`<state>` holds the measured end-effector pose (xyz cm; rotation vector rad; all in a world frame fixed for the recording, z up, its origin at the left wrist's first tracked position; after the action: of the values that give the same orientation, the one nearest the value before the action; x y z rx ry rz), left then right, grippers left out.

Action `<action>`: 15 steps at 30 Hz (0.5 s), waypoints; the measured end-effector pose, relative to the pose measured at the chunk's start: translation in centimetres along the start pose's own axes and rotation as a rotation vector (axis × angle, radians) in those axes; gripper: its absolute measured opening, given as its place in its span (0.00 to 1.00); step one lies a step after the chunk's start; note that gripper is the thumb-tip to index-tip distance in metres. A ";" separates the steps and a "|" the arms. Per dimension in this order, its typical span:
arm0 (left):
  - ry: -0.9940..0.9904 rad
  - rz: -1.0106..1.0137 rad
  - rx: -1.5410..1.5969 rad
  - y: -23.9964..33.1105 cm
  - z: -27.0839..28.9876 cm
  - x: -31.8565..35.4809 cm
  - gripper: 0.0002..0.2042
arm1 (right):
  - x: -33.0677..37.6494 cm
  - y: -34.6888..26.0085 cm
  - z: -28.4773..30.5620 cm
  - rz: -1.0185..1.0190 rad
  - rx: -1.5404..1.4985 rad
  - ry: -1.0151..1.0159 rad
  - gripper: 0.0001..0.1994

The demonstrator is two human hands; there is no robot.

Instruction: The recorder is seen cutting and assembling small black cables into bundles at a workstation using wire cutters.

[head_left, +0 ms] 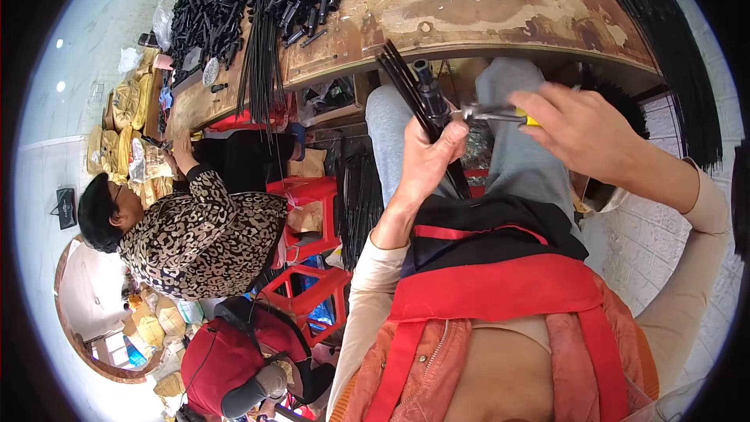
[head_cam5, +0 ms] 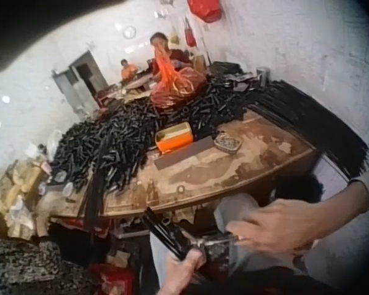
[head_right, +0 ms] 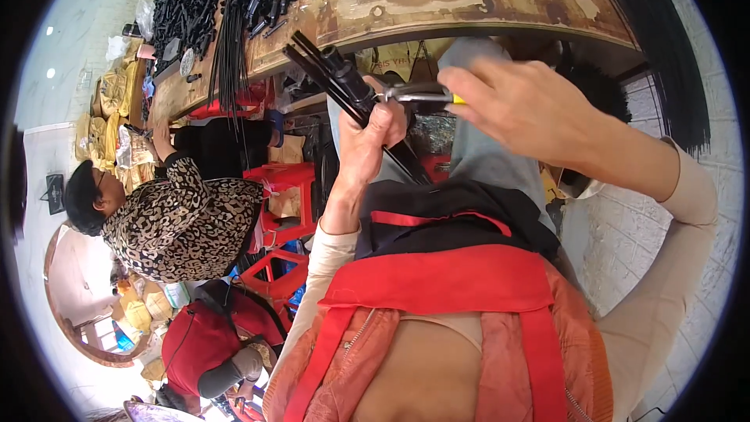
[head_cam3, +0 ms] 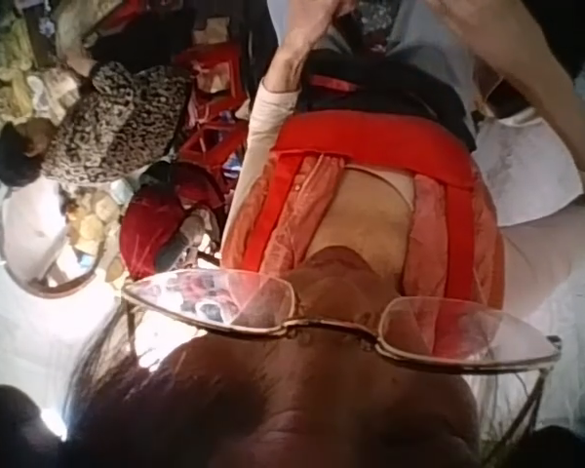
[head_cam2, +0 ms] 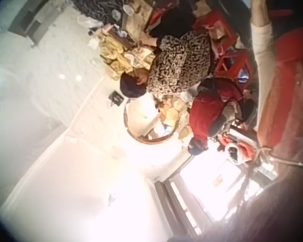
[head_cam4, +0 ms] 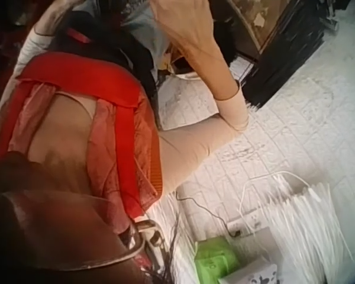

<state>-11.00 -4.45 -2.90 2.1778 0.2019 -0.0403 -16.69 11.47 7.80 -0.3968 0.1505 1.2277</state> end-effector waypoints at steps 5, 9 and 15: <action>-0.103 0.081 0.115 0.5 -1.8 0.2 0.29 | 2.6 -1.5 -4.7 -0.461 -1.060 -0.919 0.18; 0.016 0.067 -0.086 1.9 -1.8 -0.3 0.28 | 2.3 0.8 -4.6 -0.471 -0.407 -0.597 0.22; -0.008 0.110 -0.058 2.3 -1.6 -0.7 0.29 | 1.5 0.7 -2.1 -0.180 -0.298 -0.260 0.20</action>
<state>-11.42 -4.54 0.00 2.1271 0.0781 0.0190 -16.68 12.18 5.25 -0.4932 -0.2890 1.1141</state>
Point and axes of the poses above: each hand's wrist, its own x-axis away from the middle knuckle, its own z-axis out of the back of the hand, y = z × x, the point moved 8 cm from there along -x, towards the middle knuckle, and after that the axes turned 13 degrees about x, right-handed, at the moved point
